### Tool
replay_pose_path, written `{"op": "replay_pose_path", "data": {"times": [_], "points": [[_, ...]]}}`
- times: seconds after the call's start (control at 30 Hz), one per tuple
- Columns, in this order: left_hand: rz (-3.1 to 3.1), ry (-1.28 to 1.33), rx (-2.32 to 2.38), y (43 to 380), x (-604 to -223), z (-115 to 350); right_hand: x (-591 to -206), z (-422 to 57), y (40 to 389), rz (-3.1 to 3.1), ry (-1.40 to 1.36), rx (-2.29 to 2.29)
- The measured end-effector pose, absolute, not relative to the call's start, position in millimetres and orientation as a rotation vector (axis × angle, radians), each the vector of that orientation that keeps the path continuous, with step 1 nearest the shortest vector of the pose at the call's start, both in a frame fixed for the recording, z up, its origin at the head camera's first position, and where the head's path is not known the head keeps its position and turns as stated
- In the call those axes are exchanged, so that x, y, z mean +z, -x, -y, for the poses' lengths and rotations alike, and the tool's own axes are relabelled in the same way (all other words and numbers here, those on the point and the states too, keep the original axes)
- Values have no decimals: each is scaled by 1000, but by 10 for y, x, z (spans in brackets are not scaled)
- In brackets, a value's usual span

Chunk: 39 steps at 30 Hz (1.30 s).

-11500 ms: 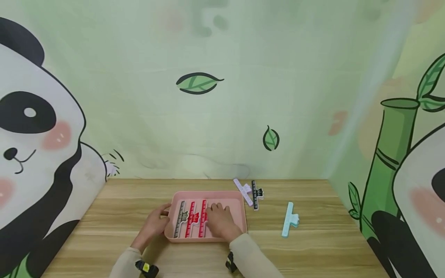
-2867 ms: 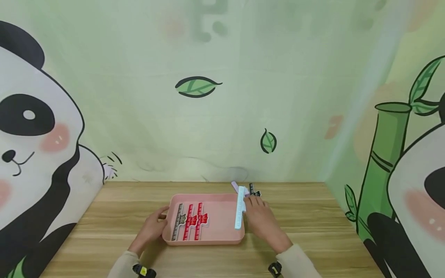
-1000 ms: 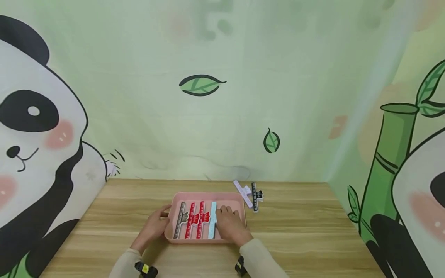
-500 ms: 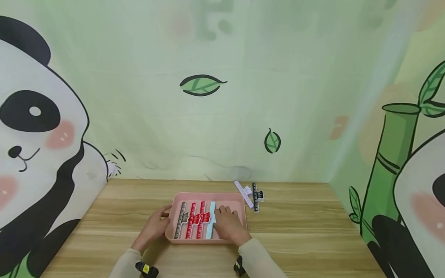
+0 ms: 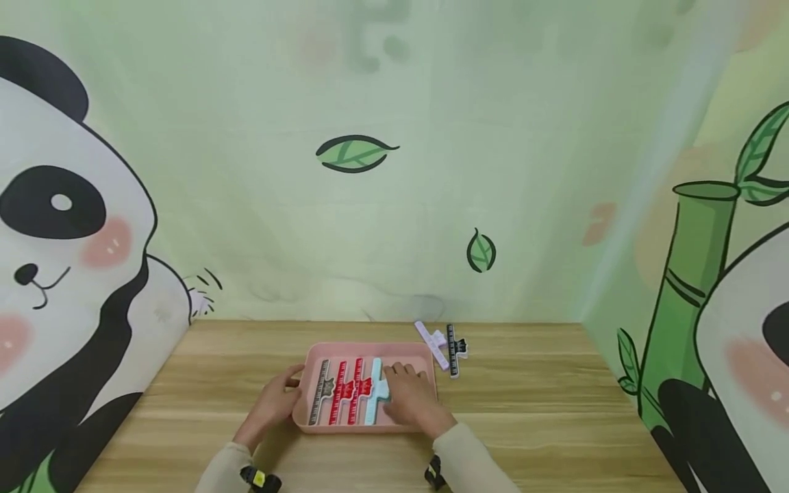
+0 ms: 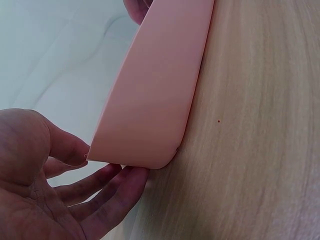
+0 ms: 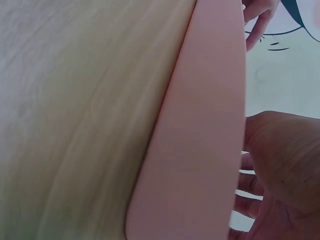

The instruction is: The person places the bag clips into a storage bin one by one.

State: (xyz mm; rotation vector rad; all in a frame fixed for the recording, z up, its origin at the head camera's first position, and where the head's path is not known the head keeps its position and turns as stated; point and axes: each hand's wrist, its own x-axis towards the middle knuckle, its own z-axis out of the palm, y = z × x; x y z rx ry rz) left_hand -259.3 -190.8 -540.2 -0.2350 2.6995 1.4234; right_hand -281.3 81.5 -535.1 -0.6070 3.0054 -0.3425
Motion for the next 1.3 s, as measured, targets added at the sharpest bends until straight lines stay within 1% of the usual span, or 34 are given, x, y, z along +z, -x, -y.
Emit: {"op": "replay_pose_path", "data": {"times": [0.27, 0.53, 0.87, 1.3], "points": [[-2700, 227, 1426, 2589, -5435, 1909, -5245, -946, 2746, -3042, 705, -251], [-2731, 183, 1454, 2586, -5433, 1905, -4982, -1050, 2686, -3100, 775, -263], [-2728, 183, 1490, 2573, -5425, 1902, -4679, -1261, 2775, -3167, 708, -286], [-2704, 217, 1474, 2591, -5441, 1899, -4502, -1576, 2911, -3215, 680, -241]]}}
